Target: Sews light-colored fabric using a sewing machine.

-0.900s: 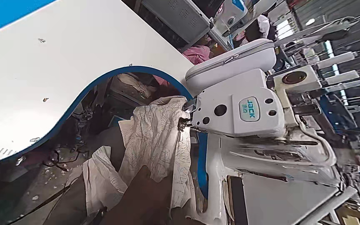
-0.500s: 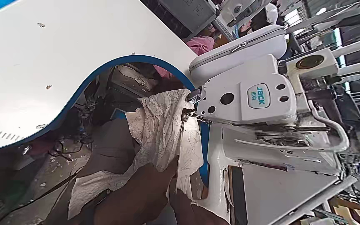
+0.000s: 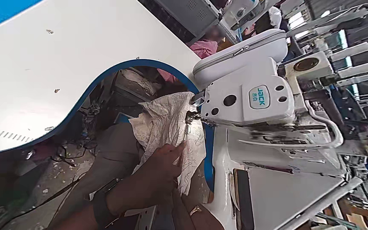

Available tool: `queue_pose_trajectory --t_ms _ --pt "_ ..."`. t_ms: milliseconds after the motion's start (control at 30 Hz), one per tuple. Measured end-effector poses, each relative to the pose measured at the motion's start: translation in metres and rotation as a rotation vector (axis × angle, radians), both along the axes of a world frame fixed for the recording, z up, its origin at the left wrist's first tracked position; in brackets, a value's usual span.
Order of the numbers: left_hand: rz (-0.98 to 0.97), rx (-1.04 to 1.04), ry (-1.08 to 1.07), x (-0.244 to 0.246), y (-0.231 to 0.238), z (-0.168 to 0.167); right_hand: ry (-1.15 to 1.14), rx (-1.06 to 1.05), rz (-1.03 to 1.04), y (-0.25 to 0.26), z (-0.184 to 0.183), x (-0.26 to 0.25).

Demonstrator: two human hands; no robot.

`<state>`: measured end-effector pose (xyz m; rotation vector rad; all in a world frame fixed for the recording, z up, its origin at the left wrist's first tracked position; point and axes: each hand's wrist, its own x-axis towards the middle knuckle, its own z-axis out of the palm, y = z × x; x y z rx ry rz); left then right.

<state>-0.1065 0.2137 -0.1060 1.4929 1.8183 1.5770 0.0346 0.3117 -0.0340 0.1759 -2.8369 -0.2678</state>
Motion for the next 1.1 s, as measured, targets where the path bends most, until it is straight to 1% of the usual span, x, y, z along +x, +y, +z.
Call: queue_pose_trajectory --t_ms 167,233,333,367,433,467,500,533,567,600,633,667,700,767,833,900,933,967,1000,1033,1100 --pt "0.047 0.188 -0.174 -0.007 0.011 -0.015 0.024 -0.042 -0.033 0.009 0.002 -0.017" --pt "0.071 0.194 -0.231 -0.008 0.014 -0.016 0.014 -0.090 -0.039 0.014 0.005 -0.024" --pt "0.108 0.167 -0.200 -0.012 0.018 -0.014 0.040 -0.123 -0.046 0.021 0.000 -0.035" --pt "0.151 0.159 -0.162 -0.013 0.020 -0.012 0.074 -0.140 -0.041 0.025 -0.004 -0.041" --pt "0.325 0.138 -0.064 -0.007 0.022 -0.009 0.122 -0.216 -0.056 0.036 -0.009 -0.045" --pt "0.440 0.105 -0.018 -0.001 0.020 -0.005 0.094 -0.260 -0.103 0.043 -0.002 -0.043" --pt "0.531 0.040 0.010 0.004 0.016 0.000 0.033 -0.287 -0.175 0.050 0.012 -0.038" --pt "0.557 -0.050 0.012 0.007 0.012 0.007 -0.024 -0.294 -0.250 0.059 0.028 -0.033" --pt "0.506 -0.143 0.017 0.005 0.011 0.016 -0.060 -0.261 -0.310 0.069 0.041 -0.029" --pt "0.383 -0.258 0.011 0.003 0.016 0.028 -0.065 -0.204 -0.334 0.078 0.049 -0.024" --pt "0.210 -0.410 -0.011 -0.001 0.027 0.043 -0.037 -0.145 -0.330 0.085 0.053 -0.022" --pt "0.084 -0.534 0.014 -0.007 0.046 0.055 0.011 -0.097 -0.305 0.089 0.055 -0.023" --pt "0.030 -0.614 0.062 -0.007 0.062 0.065 0.057 -0.067 -0.288 0.090 0.055 -0.023" --pt "0.026 -0.709 0.102 0.000 0.075 0.078 0.124 -0.058 -0.282 0.089 0.047 -0.019" --pt "0.174 -0.652 0.086 0.017 0.060 0.068 0.148 -0.129 -0.308 0.089 0.027 -0.007" --pt "0.400 -0.569 0.124 0.032 0.040 0.052 0.139 -0.259 -0.330 0.089 0.005 0.004" --pt "0.448 -0.543 0.151 0.031 0.035 0.048 0.144 -0.347 -0.332 0.090 -0.003 0.006" --pt "0.407 -0.570 0.139 0.027 0.035 0.051 0.142 -0.447 -0.329 0.092 -0.006 0.008" --pt "0.287 -0.664 0.078 0.021 0.040 0.061 0.129 -0.555 -0.327 0.095 0.000 0.009" --pt "0.206 -0.712 0.058 0.011 0.052 0.069 0.121 -0.645 -0.330 0.099 0.009 0.005" --pt "0.178 -0.722 0.106 0.003 0.073 0.074 0.100 -0.725 -0.365 0.102 0.027 -0.003"
